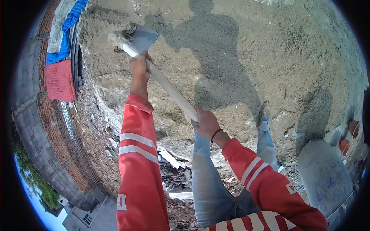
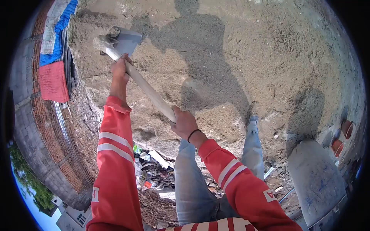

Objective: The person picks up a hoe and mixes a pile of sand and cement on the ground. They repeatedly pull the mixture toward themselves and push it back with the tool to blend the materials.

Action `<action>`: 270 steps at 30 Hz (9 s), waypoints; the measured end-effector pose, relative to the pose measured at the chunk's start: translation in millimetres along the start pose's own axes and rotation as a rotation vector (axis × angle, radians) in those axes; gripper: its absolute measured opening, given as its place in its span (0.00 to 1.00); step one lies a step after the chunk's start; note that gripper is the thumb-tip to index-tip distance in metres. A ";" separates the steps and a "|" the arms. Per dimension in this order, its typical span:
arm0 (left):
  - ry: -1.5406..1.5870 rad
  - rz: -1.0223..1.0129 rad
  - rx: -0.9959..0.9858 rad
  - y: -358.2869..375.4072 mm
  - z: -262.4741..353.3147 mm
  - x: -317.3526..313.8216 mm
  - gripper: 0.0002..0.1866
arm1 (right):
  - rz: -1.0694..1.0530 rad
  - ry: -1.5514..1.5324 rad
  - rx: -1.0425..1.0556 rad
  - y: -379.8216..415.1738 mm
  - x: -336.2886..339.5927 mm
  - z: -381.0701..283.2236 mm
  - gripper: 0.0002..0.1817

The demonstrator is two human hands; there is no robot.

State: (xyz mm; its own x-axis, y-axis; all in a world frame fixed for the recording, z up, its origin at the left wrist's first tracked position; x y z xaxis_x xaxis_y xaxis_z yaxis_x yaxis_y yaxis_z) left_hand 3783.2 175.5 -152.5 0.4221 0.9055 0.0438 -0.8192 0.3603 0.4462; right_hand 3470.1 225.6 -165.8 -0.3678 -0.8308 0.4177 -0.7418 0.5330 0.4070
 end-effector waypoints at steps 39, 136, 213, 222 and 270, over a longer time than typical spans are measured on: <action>0.758 0.073 1.267 425.2 -388.9 -387.0 0.08 | -0.226 0.824 -0.505 367.6 434.3 353.4 0.16; 0.083 -0.068 0.979 194.0 -359.3 -88.1 0.04 | -0.251 -0.178 -0.647 152.8 95.6 137.0 0.23; -0.083 -0.431 0.744 216.1 -366.3 -95.0 0.06 | -0.121 -0.305 -0.630 192.9 96.5 148.8 0.22; 0.153 -0.179 1.082 422.9 -407.4 -344.2 0.05 | -0.176 0.085 -0.739 468.7 348.2 287.7 0.19; -0.592 -0.068 0.647 222.1 -379.2 26.5 0.21 | -0.169 0.008 -0.740 167.9 -106.5 116.4 0.18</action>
State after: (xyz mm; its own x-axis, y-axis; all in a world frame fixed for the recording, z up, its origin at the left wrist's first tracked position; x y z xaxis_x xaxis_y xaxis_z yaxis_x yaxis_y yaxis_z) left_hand 3465.3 364.5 -391.2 0.7410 0.5571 0.3750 -0.4801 0.0490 0.8759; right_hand 3319.4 384.9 -236.5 -0.2759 -0.9111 0.3062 -0.2170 0.3694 0.9036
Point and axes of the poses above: each hand's wrist, its own y-axis away from the middle knuckle, its own x-axis out of the back of the hand, z = x × y, the point moved 2 cm from there along -y, towards the middle knuckle, and after that the axes turned 6 degrees about y, right-handed, at the moved point
